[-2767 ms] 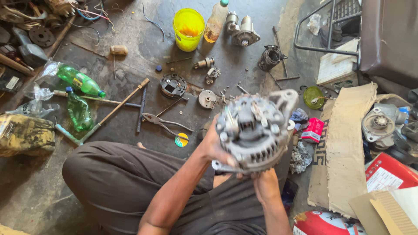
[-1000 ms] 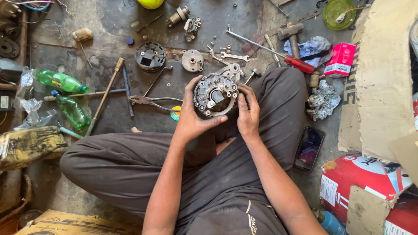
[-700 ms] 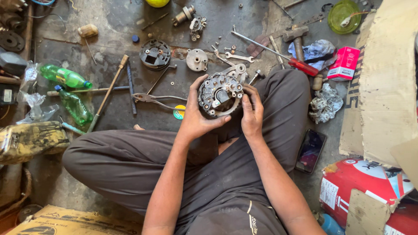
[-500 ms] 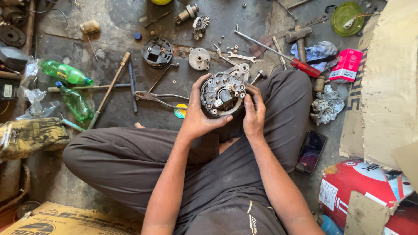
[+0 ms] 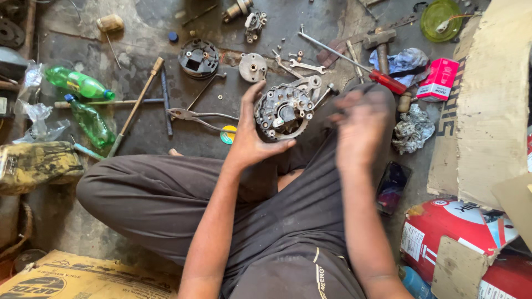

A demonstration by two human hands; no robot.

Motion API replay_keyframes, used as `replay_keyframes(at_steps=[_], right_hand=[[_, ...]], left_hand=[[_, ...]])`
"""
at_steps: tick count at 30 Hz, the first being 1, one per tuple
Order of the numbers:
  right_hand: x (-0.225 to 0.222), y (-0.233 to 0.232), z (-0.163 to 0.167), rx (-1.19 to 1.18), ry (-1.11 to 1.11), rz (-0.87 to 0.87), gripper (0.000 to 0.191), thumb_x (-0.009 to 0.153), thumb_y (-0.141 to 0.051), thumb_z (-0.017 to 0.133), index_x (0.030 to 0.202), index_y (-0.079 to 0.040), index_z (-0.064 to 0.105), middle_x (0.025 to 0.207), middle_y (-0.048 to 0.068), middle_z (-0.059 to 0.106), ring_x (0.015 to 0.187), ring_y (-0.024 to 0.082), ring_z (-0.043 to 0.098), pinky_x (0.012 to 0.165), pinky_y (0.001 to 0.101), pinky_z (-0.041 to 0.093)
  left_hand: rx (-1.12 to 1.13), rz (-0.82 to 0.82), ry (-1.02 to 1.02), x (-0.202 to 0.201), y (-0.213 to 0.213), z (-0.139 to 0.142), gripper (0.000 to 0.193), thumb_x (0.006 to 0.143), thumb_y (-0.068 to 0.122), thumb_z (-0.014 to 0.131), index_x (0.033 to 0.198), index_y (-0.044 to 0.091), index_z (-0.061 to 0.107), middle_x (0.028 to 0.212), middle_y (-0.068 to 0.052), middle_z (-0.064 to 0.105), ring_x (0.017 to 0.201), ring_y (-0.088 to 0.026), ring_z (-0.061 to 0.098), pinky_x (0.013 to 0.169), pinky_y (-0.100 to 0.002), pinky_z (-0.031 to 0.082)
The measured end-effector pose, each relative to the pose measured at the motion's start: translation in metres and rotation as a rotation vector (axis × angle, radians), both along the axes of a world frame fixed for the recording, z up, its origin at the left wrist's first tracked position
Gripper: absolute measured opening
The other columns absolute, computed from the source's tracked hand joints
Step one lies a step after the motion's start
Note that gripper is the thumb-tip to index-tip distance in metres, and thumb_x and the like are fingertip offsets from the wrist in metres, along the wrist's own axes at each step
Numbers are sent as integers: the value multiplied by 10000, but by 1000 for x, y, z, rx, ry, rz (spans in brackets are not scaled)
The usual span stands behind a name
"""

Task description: The person sits on the floor and works on a disassembled alternator, using a screwdriver to adjust internal components. They rotate the housing, insert and remove parts, and repeatedly inspect the assembly while handling tools and small metal pieces.

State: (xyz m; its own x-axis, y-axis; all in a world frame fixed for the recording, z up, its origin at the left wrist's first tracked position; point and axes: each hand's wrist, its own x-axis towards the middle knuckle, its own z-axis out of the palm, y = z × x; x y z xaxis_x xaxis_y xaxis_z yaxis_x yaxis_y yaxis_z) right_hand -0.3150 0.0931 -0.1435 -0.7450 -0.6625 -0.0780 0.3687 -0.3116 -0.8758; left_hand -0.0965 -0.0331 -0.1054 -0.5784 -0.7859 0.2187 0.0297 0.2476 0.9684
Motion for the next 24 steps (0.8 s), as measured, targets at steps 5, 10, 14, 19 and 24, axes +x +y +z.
replay_keyframes(at_steps=[5, 10, 14, 19, 24], right_hand=[[-137, 61, 33, -180, 11, -455, 402, 1006, -407, 569, 1166, -39, 568, 1083, 125, 638, 1007, 278, 649, 855, 477, 578], [-174, 80, 64, -49, -52, 2, 424, 1102, -381, 556, 1298, -5, 558, 1110, 187, 625, 939, 310, 662, 845, 427, 529], [-102, 55, 67, 474, 127, 857, 484, 992, -269, 545, 1376, 24, 525, 1168, 223, 699, 915, 290, 748, 742, 386, 601], [-11, 22, 53, 704, 360, 968, 542, 952, -193, 618, 1448, -22, 483, 1216, 142, 709, 956, 201, 694, 763, 317, 565], [13, 4, 44, 545, 423, 614, 507, 990, -151, 636, 1451, -8, 480, 1233, 113, 675, 1028, 165, 667, 830, 304, 526]], left_hand=[[-36, 37, -29, 9, 2, 4, 1106, 719, 312, 972, 1594, 44, 351, 1584, -161, 467, 1511, -278, 465, 1276, -382, 380], [87, -8, -6, 14, -3, 9, 965, 730, 235, 938, 1546, 57, 454, 1507, -137, 576, 1436, -255, 549, 1232, -382, 421], [49, 3, -6, 15, -5, 12, 973, 679, 227, 968, 1511, 47, 496, 1483, -127, 612, 1406, -240, 575, 1209, -374, 433], [69, -26, 46, 17, -10, 14, 967, 678, 231, 967, 1504, 36, 504, 1495, -147, 602, 1414, -256, 561, 1214, -376, 416], [-25, 35, -1, 15, -5, 21, 886, 757, 287, 906, 1512, 85, 489, 1504, -139, 576, 1419, -284, 563, 1214, -404, 422]])
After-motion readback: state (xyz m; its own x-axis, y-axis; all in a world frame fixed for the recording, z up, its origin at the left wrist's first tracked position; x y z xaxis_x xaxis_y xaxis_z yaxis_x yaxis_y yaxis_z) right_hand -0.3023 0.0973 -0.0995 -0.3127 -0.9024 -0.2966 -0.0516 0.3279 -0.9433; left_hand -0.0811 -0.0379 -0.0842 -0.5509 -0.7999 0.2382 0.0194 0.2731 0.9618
